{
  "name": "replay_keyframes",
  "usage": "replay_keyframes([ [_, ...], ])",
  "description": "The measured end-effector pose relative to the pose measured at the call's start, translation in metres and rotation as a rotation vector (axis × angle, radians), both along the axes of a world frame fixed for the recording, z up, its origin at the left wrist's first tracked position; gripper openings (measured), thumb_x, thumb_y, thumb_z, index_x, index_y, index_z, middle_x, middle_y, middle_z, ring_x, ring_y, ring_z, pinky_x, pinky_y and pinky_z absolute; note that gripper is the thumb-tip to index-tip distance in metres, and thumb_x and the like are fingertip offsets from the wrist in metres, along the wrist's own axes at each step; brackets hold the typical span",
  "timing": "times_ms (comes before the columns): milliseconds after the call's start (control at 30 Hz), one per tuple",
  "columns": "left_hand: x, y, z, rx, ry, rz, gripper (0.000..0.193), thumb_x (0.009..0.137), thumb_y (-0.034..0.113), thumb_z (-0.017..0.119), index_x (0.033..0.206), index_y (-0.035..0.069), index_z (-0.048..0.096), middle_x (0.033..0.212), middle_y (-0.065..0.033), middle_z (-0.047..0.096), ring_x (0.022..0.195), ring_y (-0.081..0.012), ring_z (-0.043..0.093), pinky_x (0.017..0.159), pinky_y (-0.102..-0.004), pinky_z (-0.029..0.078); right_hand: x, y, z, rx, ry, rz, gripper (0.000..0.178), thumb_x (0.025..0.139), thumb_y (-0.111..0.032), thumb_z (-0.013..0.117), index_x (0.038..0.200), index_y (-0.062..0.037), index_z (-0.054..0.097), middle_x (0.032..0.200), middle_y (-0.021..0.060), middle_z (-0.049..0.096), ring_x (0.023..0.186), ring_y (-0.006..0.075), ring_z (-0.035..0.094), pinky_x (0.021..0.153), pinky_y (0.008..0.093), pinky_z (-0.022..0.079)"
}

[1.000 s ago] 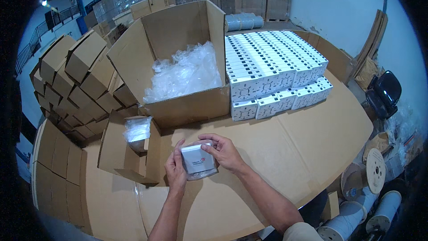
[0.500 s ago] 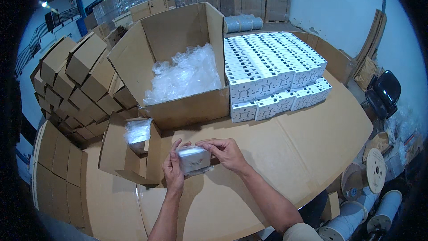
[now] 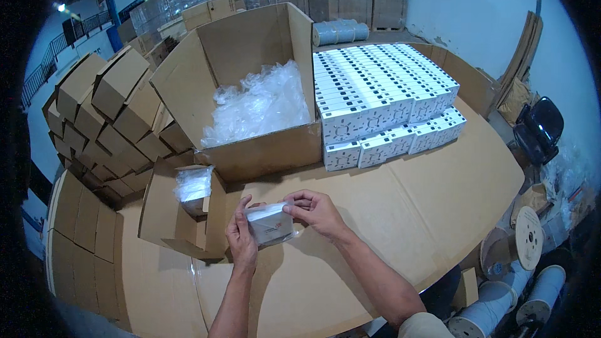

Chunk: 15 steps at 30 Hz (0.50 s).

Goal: Packing small white electronics boxes into individual plastic bags and placing them into a larger shipping carton.

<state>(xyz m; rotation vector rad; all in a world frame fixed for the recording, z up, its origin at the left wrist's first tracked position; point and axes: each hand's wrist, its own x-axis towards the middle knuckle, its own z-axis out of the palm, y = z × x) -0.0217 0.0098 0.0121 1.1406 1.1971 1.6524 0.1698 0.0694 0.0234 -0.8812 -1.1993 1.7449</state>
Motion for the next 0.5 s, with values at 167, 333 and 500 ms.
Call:
replay_keyframes([
  [167, 0.001, 0.0, 0.002, 0.003, 0.006, 0.001, 0.055, 0.109, 0.046, 0.041, 0.138, 0.003, 0.059, 0.118, -0.014, 0.072, 0.113, -0.0192, 0.063, 0.102, -0.0349, 0.048, -0.004, -0.003, 0.002, 0.102, 0.018, -0.054, 0.017, 0.096, -0.01, 0.07, 0.108, 0.001, 0.074, 0.115, 0.0113, 0.072, 0.097, 0.0116, 0.066, 0.082, 0.0243, 0.053],
  [333, -0.001, -0.005, 0.014, 0.039, 0.183, 0.015, 0.053, 0.11, 0.042, 0.041, 0.14, 0.002, 0.058, 0.122, -0.0136, 0.07, 0.118, -0.0201, 0.062, 0.106, -0.0364, 0.044, 0.001, -0.004, 0.008, 0.219, 0.044, -0.077, 0.014, 0.096, -0.009, 0.07, 0.105, -0.0006, 0.076, 0.125, 0.0135, 0.07, 0.101, 0.0127, 0.065, 0.085, 0.0278, 0.052],
  [500, -0.003, -0.004, 0.016, 0.075, 0.207, 0.035, 0.052, 0.11, 0.042, 0.041, 0.141, 0.003, 0.058, 0.124, -0.0134, 0.069, 0.12, -0.0198, 0.06, 0.11, -0.0371, 0.041, 0.005, -0.007, 0.013, 0.216, 0.13, -0.046, 0.011, 0.094, -0.006, 0.071, 0.1, 0.0001, 0.077, 0.13, 0.0152, 0.067, 0.111, 0.0162, 0.064, 0.095, 0.0323, 0.051],
])
